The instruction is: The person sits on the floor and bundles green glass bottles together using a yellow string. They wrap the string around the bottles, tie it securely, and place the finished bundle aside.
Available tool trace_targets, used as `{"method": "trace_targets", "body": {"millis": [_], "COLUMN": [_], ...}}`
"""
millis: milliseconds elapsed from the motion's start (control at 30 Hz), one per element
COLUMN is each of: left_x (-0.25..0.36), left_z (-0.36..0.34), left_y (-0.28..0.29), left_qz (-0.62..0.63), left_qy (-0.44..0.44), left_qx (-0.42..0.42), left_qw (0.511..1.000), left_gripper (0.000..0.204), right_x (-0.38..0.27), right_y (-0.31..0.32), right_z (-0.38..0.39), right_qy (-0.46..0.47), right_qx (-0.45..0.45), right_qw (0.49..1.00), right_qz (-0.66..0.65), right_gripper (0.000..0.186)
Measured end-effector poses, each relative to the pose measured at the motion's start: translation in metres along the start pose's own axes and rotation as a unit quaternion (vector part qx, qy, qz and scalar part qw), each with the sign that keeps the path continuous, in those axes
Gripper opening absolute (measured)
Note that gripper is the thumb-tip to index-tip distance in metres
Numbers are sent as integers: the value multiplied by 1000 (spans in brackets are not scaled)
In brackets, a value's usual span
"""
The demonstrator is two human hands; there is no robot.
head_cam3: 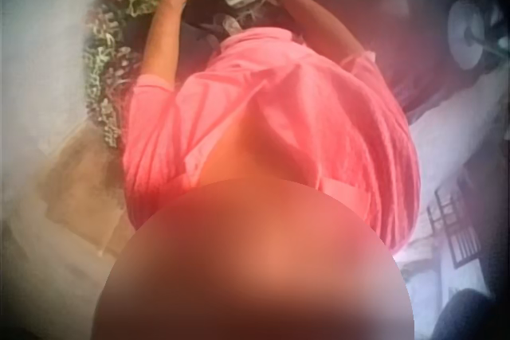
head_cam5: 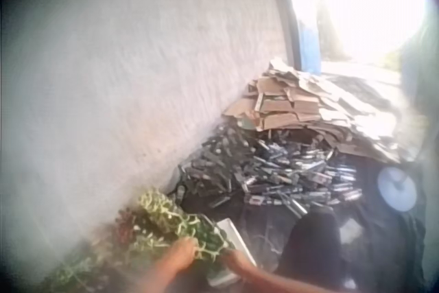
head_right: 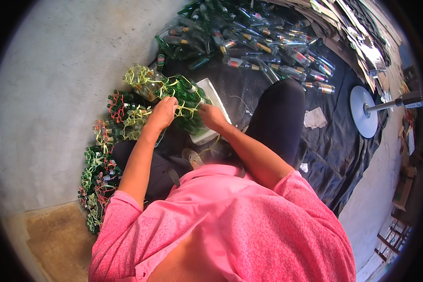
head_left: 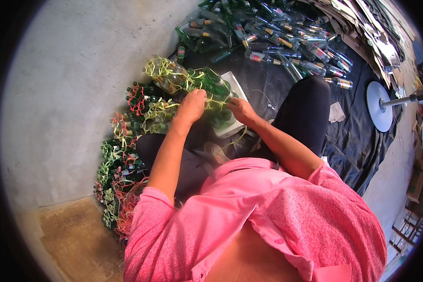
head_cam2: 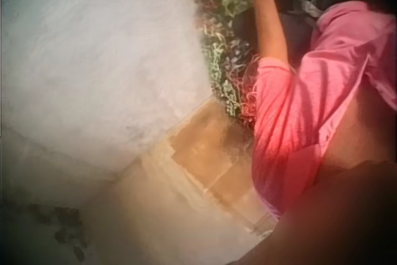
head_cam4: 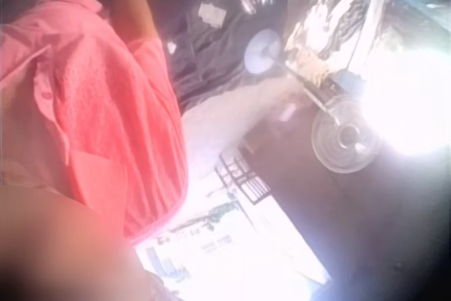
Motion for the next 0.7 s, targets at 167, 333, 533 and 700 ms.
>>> {"method": "trace_targets", "body": {"millis": [167, 333, 533, 700], "left_x": [-5, -8, -11, -14], "left_z": [1, 3, -7, -20], "left_y": [-1, -3, -4, -2], "left_qz": [-14, -21, -26, -10], "left_qy": [2, 9, 33, 40], "left_qx": [54, 86, 84, 65], "left_qw": [998, 996, 996, 997], "left_gripper": [9, 9, 11, 10], "right_x": [9, 0, 1, -9], "right_y": [-10, -15, -20, -15], "right_z": [-4, 2, -1, -2], "right_qy": [19, 32, 20, 6], "right_qx": [1, -6, -11, -21], "right_qw": [1000, 996, 996, 997], "right_qz": [-24, -79, -89, -68], "right_gripper": [24, 22, 23, 24]}}
Point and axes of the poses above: each hand's wrist, its own z-axis away from the middle knuckle, its own y-axis out of the back of the hand, x = y × z, the point moved 9 cm from there along -z, towards the middle knuckle, and after that the axes turned 1 degree about -z, right-handed, at the moved point
